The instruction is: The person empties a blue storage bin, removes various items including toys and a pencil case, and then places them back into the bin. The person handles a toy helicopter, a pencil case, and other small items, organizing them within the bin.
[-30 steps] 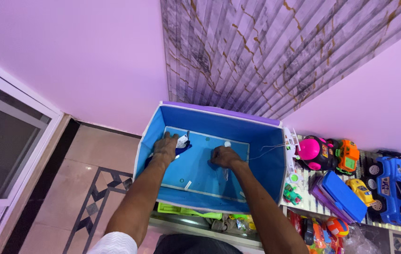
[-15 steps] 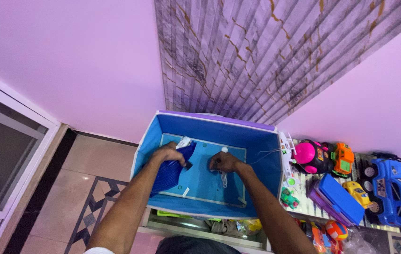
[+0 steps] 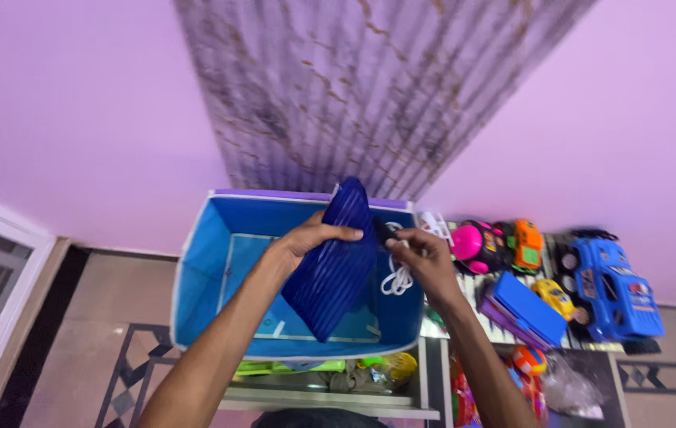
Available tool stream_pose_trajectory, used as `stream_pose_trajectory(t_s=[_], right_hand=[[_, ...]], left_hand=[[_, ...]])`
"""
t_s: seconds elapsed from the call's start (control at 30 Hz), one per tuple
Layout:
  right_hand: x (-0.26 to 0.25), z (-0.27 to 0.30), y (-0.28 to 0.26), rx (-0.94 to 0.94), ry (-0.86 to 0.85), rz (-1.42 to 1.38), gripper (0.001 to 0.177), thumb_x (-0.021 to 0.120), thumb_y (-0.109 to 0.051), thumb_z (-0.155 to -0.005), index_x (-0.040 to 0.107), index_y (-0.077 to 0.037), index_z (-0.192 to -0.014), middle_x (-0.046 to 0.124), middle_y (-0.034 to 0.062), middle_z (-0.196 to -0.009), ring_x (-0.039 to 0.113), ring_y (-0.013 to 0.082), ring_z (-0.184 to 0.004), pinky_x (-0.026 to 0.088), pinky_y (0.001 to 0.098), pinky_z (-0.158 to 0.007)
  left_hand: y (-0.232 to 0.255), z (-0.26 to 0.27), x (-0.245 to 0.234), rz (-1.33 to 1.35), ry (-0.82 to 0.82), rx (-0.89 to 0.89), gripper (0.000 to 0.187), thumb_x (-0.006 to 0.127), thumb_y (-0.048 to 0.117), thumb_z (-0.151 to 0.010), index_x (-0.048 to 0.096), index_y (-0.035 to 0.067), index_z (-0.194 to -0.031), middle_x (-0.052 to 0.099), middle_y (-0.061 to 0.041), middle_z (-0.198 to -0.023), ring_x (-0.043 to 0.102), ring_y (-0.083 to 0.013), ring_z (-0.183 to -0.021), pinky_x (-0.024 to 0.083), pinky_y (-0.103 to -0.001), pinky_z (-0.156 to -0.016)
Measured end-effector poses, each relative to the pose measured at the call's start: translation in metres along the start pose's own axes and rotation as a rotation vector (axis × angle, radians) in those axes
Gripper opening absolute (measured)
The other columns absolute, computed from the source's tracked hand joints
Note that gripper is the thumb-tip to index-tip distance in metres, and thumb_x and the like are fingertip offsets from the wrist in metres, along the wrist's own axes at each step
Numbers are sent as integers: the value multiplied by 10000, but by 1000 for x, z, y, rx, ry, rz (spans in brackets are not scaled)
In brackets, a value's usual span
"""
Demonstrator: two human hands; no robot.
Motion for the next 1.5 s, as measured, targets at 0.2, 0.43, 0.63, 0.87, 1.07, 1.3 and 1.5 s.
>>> stream_pose_trajectory(t_s=[0.2,0.43,0.63,0.87,1.07,1.3,1.5], right_hand=[[-83,40,-8,-155,164,-179,196,727,-120,-982,761,16,-1119,707,1,-870,613,70,-769,495,225,-702],[-176,76,66,61,391,-429,190,669,-167,-970,752,-31,-1072,749,6,-919,649,72,-776,520,235,-703],[-254,101,187,180,595,-315,154,718,-132,-964,781,-24,-1053,741,37,-936,583,95,-748,436,244,-642],[-260,113,289,418,525,-288,198,740,-170,-927,777,11,-1000,718,71,-850,617,143,-708,469,286,-596],[-248,86,325,391,523,-244,254,689,-182,-909,771,16,-1044,755,78,-882,663,199,-807,523,333,-713],[-224,90,225,374,563,-232,396,492,-135,-999,631,-7,-1347,679,174,-1260,652,255,-1107,540,414,-972],[-183,49,194,276,247,-392,611,365,8,-913,413,-44,-1520,536,221,-1473,652,355,-1243,512,421,-1051]], left_hand=[[20,-29,97,101,-94,-37,487,845,193,-750,666,49,-1178,751,-98,-1001,751,-200,-874,632,-355,-800],[-19,-101,189,34,-39,-86,377,808,178,-809,663,29,-1123,731,-109,-926,735,-217,-755,637,-377,-673],[-101,-197,223,-139,235,-66,627,752,44,-725,504,43,-1300,688,-183,-1063,731,-300,-809,639,-444,-660],[-242,-228,150,-488,690,61,789,854,109,-616,555,-10,-1336,666,-231,-1239,669,-365,-1106,557,-432,-953],[-244,-177,117,-630,899,-246,890,919,227,-651,466,2,-1383,581,-292,-1321,582,-443,-1224,500,-490,-1023],[-241,-201,79,-663,1028,103,934,868,255,-690,425,-26,-1463,492,-276,-1468,472,-422,-1371,378,-451,-1159],[-197,-198,114,-879,889,151,854,799,299,-781,426,-11,-1483,417,-254,-1525,343,-410,-1451,270,-468,-1199]])
Point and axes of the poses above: each hand's wrist, its own z-axis away from the middle knuckle, its own x-axis out of the palm, y = z × x, the point moved 6 cm from there along -z, towards the middle knuckle
